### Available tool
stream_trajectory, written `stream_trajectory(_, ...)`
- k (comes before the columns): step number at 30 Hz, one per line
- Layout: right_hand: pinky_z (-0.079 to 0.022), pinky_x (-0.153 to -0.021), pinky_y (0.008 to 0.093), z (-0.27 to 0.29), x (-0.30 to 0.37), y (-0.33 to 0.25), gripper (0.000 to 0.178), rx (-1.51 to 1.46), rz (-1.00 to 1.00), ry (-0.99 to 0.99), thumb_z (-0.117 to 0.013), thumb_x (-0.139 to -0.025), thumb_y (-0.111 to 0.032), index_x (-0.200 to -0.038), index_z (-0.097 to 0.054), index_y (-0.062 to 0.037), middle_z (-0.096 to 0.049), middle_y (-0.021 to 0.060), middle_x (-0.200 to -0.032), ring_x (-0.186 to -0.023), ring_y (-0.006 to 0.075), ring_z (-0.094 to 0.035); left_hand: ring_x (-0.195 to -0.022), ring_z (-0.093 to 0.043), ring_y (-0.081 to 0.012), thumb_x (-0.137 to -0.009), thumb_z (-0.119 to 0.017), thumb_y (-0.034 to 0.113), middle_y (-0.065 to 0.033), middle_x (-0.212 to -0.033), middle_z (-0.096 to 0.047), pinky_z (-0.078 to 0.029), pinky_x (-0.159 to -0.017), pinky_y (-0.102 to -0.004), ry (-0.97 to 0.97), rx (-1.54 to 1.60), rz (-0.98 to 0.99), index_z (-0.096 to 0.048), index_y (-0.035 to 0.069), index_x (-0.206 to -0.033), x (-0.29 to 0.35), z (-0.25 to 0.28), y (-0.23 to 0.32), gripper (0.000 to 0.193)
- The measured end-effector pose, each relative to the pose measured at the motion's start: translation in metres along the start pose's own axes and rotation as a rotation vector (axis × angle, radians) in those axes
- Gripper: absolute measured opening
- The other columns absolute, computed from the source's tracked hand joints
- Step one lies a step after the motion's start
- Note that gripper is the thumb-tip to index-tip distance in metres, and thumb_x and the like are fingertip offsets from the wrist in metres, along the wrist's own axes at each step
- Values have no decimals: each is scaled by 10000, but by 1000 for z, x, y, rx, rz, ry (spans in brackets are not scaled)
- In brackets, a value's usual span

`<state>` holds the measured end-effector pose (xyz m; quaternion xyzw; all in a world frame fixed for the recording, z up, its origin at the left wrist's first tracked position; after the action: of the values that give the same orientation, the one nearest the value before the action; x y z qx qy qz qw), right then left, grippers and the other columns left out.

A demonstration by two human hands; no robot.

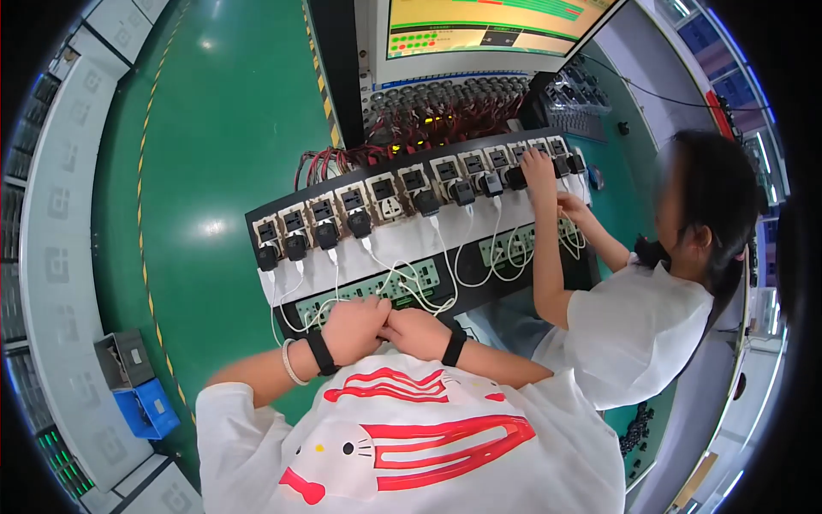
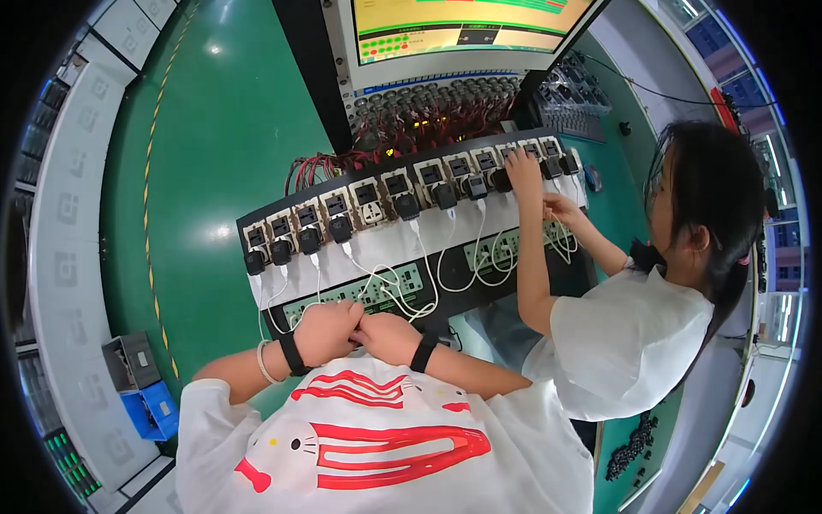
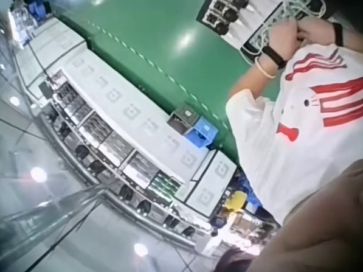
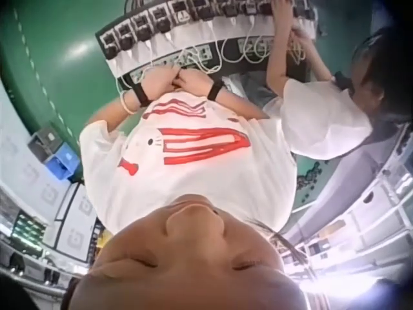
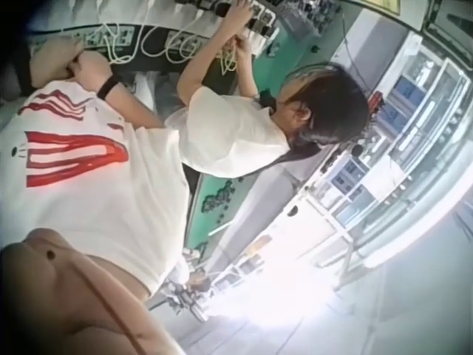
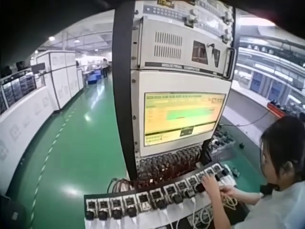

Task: The person unplugs chargers and cables from a testing rack, carries them to a conveyor belt, and then brings a new set of chargers back to the rack to plug them in and connect the cables.

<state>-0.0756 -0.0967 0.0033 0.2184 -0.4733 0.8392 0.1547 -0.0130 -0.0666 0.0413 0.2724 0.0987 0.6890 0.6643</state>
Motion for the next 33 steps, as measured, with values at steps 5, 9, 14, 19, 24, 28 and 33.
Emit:
stream_trajectory(5, -467, -682, 459, -1, 6, -16, 264, -226, 265, 156, -506, -917, -264, -959, -556, -9, -611, 209, -834, -796, 404, -585, -723, -612, -306, -715, -657, 245, -97, -762, -590, -487, -593, -415, -136, 17, -57, -524, 66, -846, 11, 32, 12, 259)
stream_trajectory(9, -459, -661, 464, 4, 18, -43, 270, -279, 402, 105, -489, -933, -269, -932, -551, -6, -594, 213, -803, -770, 413, -574, -680, -616, -299, -748, -627, 259, -108, -735, -590, -487, -570, -413, -213, -44, -113, -525, 57, -825, 23, 54, 26, 239)
stream_trajectory(14, -455, -642, 456, 7, 22, -52, 242, -389, 451, 107, -495, -933, -249, -914, -551, -15, -581, 214, -785, -739, 412, -565, -647, -617, -304, -733, -640, 255, -111, -693, -583, -486, -558, -412, -366, -73, -195, -531, 53, -826, 14, 68, 31, 248)
stream_trajectory(19, -470, -651, 441, 23, 30, -55, 197, -429, 407, 193, -499, -927, -220, -960, -543, -30, -587, 205, -811, -768, 407, -579, -641, -601, -270, -722, -646, 197, -88, -730, -585, -486, -553, -377, -183, -245, -183, -524, 67, -840, 12, 78, 42, 214)
stream_trajectory(24, -485, -666, 428, 24, 39, -47, 157, -339, 298, 185, -489, -914, -150, -999, -548, -32, -608, 173, -835, -789, 388, -594, -627, -597, -273, -673, -642, 143, -79, -683, -569, -481, -556, -383, -298, -165, -297, -552, 76, -854, 10, 107, 46, 213)
stream_trajectory(28, -387, -560, 264, 52, 92, 75, 300, -603, -55, 827, -437, -977, -257, -824, -502, -7, -468, 57, -619, -587, 104, -443, -657, -607, -316, -659, -620, 87, -113, -741, -618, -478, -584, -400, -89, -400, 173, -646, 98, -1004, 17, 190, -77, 346)
stream_trajectory(33, -415, -584, 316, 49, 65, 58, 221, -426, -15, 752, -489, -939, -206, -893, -544, 3, -531, 114, -668, -602, 219, -523, -902, -600, -333, -700, -665, 128, -157, -1004, -611, -494, -775, -387, 164, -16, 63, -569, 71, -1100, -42, 130, -78, 415)
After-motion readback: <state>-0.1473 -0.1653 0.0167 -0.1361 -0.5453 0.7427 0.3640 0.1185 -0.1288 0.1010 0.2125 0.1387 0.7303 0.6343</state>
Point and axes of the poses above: each hand's wrist, its own x-axis away from the middle knuckle, its own z-axis out of the back of the hand, y = z × x, the point moved 8 cm from there along -x, towards the middle knuckle
